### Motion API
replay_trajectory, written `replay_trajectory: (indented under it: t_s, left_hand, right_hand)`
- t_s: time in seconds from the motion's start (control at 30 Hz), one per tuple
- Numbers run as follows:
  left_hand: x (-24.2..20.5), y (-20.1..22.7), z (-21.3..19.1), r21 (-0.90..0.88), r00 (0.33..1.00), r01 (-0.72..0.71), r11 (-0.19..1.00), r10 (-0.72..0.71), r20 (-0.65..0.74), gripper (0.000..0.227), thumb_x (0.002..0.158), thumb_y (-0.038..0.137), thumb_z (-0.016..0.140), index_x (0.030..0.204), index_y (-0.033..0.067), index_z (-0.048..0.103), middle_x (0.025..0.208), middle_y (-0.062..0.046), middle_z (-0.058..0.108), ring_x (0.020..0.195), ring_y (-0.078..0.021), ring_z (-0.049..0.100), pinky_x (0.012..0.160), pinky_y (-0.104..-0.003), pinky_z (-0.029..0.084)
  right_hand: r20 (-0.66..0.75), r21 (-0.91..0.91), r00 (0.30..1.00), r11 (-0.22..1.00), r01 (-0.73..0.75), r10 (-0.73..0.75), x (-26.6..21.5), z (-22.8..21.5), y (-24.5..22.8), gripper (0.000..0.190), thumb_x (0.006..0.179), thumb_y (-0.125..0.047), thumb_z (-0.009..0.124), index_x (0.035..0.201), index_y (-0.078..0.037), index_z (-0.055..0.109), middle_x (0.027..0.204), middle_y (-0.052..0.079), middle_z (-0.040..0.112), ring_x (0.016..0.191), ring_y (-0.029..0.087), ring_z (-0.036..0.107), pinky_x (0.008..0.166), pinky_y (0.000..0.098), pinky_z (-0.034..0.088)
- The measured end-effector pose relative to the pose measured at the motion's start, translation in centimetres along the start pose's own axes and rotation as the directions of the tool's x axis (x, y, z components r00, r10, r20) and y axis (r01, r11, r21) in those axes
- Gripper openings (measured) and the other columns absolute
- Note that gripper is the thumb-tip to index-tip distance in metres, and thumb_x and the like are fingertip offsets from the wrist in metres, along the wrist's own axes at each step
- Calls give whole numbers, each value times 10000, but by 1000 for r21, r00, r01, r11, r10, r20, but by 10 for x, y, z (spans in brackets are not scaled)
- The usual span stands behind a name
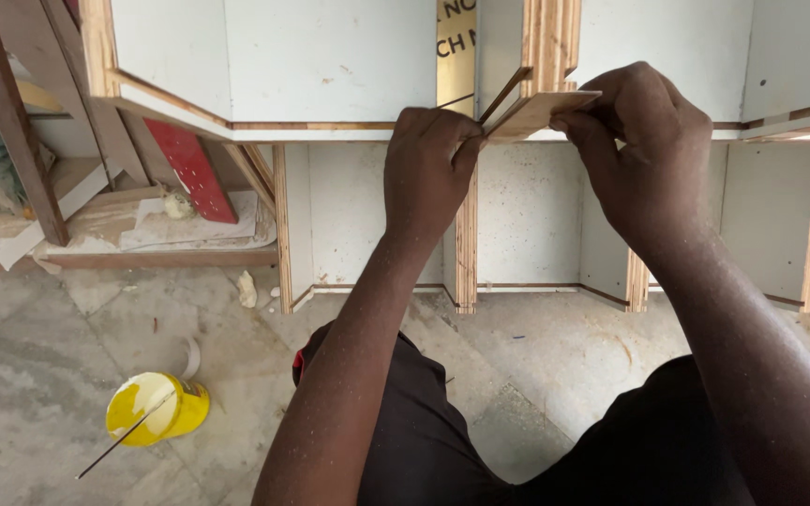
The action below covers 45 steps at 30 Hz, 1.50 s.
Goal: The person attaches small wooden pieces to the edges of a white wooden cabinet using a utility knife to cut and apply adhesive tape. They also use a sanding block to smooth the edges of the wooden pieces.
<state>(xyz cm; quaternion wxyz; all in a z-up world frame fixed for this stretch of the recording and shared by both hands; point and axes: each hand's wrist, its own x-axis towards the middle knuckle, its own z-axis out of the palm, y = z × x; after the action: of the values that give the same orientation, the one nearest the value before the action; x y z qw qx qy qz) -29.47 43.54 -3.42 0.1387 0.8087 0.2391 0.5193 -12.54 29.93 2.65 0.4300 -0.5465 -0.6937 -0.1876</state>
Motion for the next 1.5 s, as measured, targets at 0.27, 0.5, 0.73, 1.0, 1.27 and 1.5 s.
replay_trajectory:
  t_s: [0.27,0.5,0.73,1.0,1.27,1.5]
  left_hand:
    - [-2,-5,-3,2,998,-5,1000,5,63,123,831,78,813,876,95,700,936,-20,722,1010,-239,633,855,-383,546]
    - [-1,-3,-6,26,998,-8,1000,6,66,122,837,75,809,877,104,697,950,-18,714,1031,-235,629,875,-379,550]
    - [-4,-5,-3,36,997,-42,998,40,62,132,847,89,809,897,101,687,955,-30,703,1027,-237,625,883,-384,546]
    - [-4,-9,4,78,997,-72,994,71,23,139,847,81,808,886,98,676,940,-30,693,1021,-233,622,863,-371,553]
    - [-3,-10,6,83,996,-87,993,87,6,133,853,77,807,881,95,678,928,-26,695,1008,-229,614,843,-363,552]
    - [-3,-10,7,84,993,-120,989,121,-13,142,855,78,811,881,94,672,930,-30,683,995,-232,610,841,-364,551]
  right_hand:
    - [-2,-27,1000,1000,4,-4,-5,11,12,230,1120,40,736,1082,14,511,1031,140,726,1003,193,789,846,266,668]
    - [32,-55,999,998,-22,23,-4,11,10,258,1123,18,738,1064,-2,489,1011,136,730,1037,206,792,811,256,662]
    - [11,-59,1000,998,23,-23,-8,13,14,242,1125,24,730,1058,-4,499,1006,129,735,997,191,790,818,252,666]
    - [-33,-76,999,997,18,-20,-13,21,17,299,1119,-24,798,1047,0,509,993,118,705,936,166,772,776,254,637]
    - [-78,-80,997,997,21,-27,-15,26,15,327,1108,-31,816,1007,-21,505,978,110,678,935,156,748,746,258,623]
    - [-67,-66,998,998,5,-9,-16,29,18,319,1138,-34,781,1044,-18,476,965,100,690,949,155,762,753,260,630]
